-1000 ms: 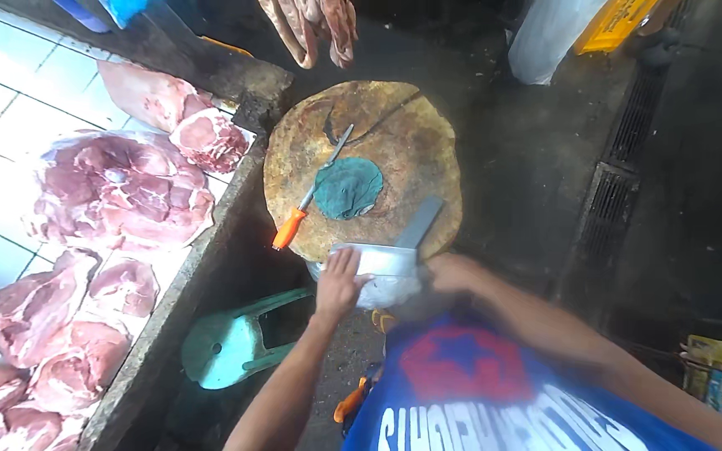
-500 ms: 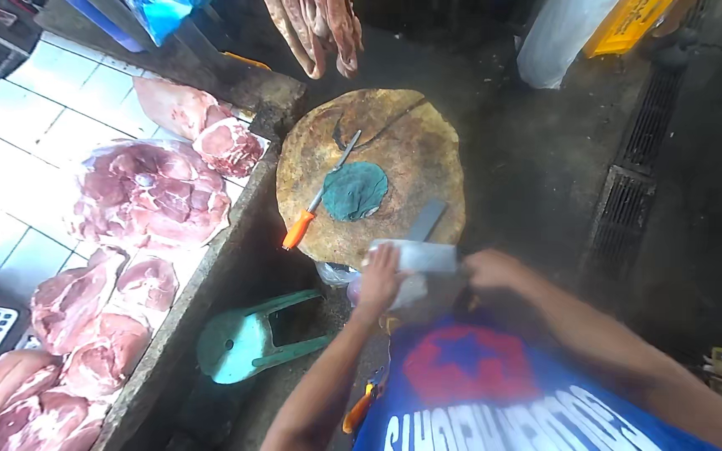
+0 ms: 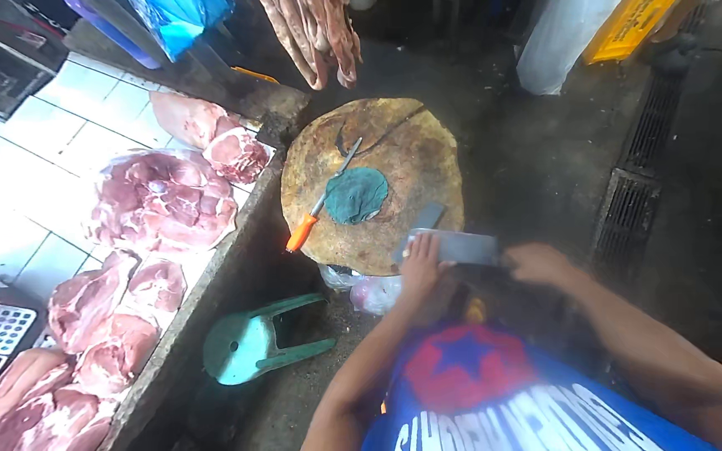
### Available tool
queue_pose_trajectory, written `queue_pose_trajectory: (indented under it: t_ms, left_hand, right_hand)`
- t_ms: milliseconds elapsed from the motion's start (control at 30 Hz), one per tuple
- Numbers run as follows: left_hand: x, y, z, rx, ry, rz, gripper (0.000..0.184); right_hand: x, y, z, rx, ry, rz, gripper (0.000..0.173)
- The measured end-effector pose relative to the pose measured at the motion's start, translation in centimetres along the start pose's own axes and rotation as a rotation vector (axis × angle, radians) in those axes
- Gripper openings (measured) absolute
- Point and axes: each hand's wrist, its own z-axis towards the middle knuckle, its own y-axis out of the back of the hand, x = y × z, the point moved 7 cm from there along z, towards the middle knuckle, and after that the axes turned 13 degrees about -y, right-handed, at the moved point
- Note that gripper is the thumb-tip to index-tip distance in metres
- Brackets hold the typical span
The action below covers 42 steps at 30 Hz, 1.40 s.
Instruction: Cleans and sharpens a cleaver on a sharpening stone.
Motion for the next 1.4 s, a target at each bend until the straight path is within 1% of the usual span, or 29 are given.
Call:
queue_pose_trajectory:
  t_ms: [67, 133, 167, 200, 233, 267, 333, 400, 433, 467, 500, 533, 633, 700, 733, 833, 900, 933, 967, 1067, 1100, 1133, 1167, 1267, 1300, 1333, 1400]
  left_hand:
    - [3.4, 1.8, -5.4, 0.039, 0.059, 0.022, 0.072]
    - [6.2, 4.2, -9.7, 0.037, 0.111, 0.065, 0.072]
    - [6.9, 5.0, -10.8, 0.026, 0.118, 0.088, 0.074]
    - [7.0, 5.3, -11.0, 0.025, 0.124, 0.102, 0.076]
    - [6.5, 5.0, -10.3, 0.041, 0.136, 0.094, 0.077]
    - [5.4, 4.1, -8.9, 0.072, 0.151, 0.063, 0.078]
    - [1.8, 1.9, -4.5, 0.111, 0.15, -0.026, 0.079]
    - [-1.7, -0.1, 0.3, 0.067, 0.077, -0.041, 0.08]
    - [-2.7, -0.8, 2.1, 0.04, 0.035, -0.039, 0.079]
    - [-3.4, -1.2, 3.0, 0.021, 0.001, -0.035, 0.078]
    - [-3.4, -1.2, 3.0, 0.007, -0.014, -0.027, 0.077]
    - [-3.0, -1.0, 2.0, -0.01, -0.006, -0.018, 0.077]
    - [-1.4, 0.5, -4.1, -0.072, 0.08, 0.021, 0.075]
    - [-1.2, 1.3, -5.9, -0.072, 0.113, 0.058, 0.078]
    - [-1.4, 1.3, -5.3, -0.07, 0.111, 0.059, 0.077]
    - [-2.8, 0.0, -0.3, -0.096, 0.035, 0.002, 0.071]
    - [-2.9, -0.8, 2.1, -0.084, 0.007, -0.028, 0.072]
    - [-2.8, -0.9, 1.8, -0.074, 0.014, -0.032, 0.073]
    - [-2.6, -0.6, 0.6, -0.068, 0.042, -0.03, 0.073]
    - [-1.7, 1.3, -5.5, -0.06, 0.154, 0.003, 0.074]
    - [-1.6, 1.7, -6.6, -0.059, 0.166, 0.028, 0.075]
    - [-1.8, 1.8, -6.7, -0.062, 0.166, 0.041, 0.076]
    - [-2.1, 1.7, -5.9, -0.072, 0.154, 0.039, 0.075]
    - [-2.8, 0.4, -1.7, -0.072, 0.082, -0.005, 0.071]
    - [-2.8, 0.2, -0.9, -0.066, 0.064, -0.013, 0.071]
    - [-2.8, 0.2, -1.2, -0.066, 0.064, -0.021, 0.071]
    - [-2.3, 0.7, -4.0, -0.072, 0.114, -0.016, 0.071]
  right_hand:
    - [5.6, -2.2, 0.6, 0.066, 0.117, 0.033, 0.032]
    - [10.6, -3.6, 0.4, 0.119, 0.225, 0.039, 0.03]
    - [11.9, -4.0, 0.3, 0.123, 0.259, 0.036, 0.03]
    - [12.1, -3.9, 0.1, 0.117, 0.272, 0.028, 0.03]
    - [11.2, -3.4, -0.1, 0.107, 0.264, 0.027, 0.031]
    - [9.4, -2.7, -0.4, 0.086, 0.234, 0.022, 0.032]
    - [3.8, -1.2, -0.7, 0.021, 0.139, 0.024, 0.033]
    - [-1.9, -0.2, -0.9, -0.045, 0.033, 0.021, 0.033]
    - [-3.8, 0.3, -0.9, -0.069, -0.014, 0.015, 0.033]
    - [-4.8, 0.5, -1.0, -0.086, -0.052, -0.003, 0.032]
    - [-4.8, 0.6, -1.1, -0.092, -0.069, -0.023, 0.03]
    - [-3.8, 0.6, -1.3, -0.085, -0.056, -0.037, 0.028]
    - [0.9, -0.6, -1.9, -0.008, 0.08, -0.064, 0.027]
    - [2.2, -1.2, -2.0, 0.01, 0.125, -0.07, 0.027]
    - [1.6, -0.9, -1.9, -0.009, 0.118, -0.062, 0.027]
    - [-2.6, 0.8, -1.4, -0.085, 0.009, -0.03, 0.025]
    - [-4.1, 1.5, -1.1, -0.111, -0.049, -0.031, 0.025]
    - [-3.7, 1.6, -1.1, -0.118, -0.052, -0.048, 0.025]
    - [-2.8, 1.5, -1.3, -0.114, -0.034, -0.07, 0.025]
    - [1.8, 0.2, -1.8, -0.018, 0.121, -0.113, 0.027]
    - [2.5, -0.4, -1.8, 0.0, 0.152, -0.112, 0.026]
    - [2.3, -0.6, -1.7, 0.0, 0.159, -0.113, 0.026]
    - [1.6, -0.4, -1.5, -0.017, 0.147, -0.109, 0.025]
    - [-1.8, 0.8, -1.2, -0.078, 0.047, -0.084, 0.023]
    - [-2.2, 1.1, -1.3, -0.08, 0.02, -0.087, 0.024]
    - [-1.9, 1.0, -1.5, -0.072, 0.013, -0.095, 0.025]
    - [0.2, 0.2, -1.9, -0.028, 0.066, -0.121, 0.025]
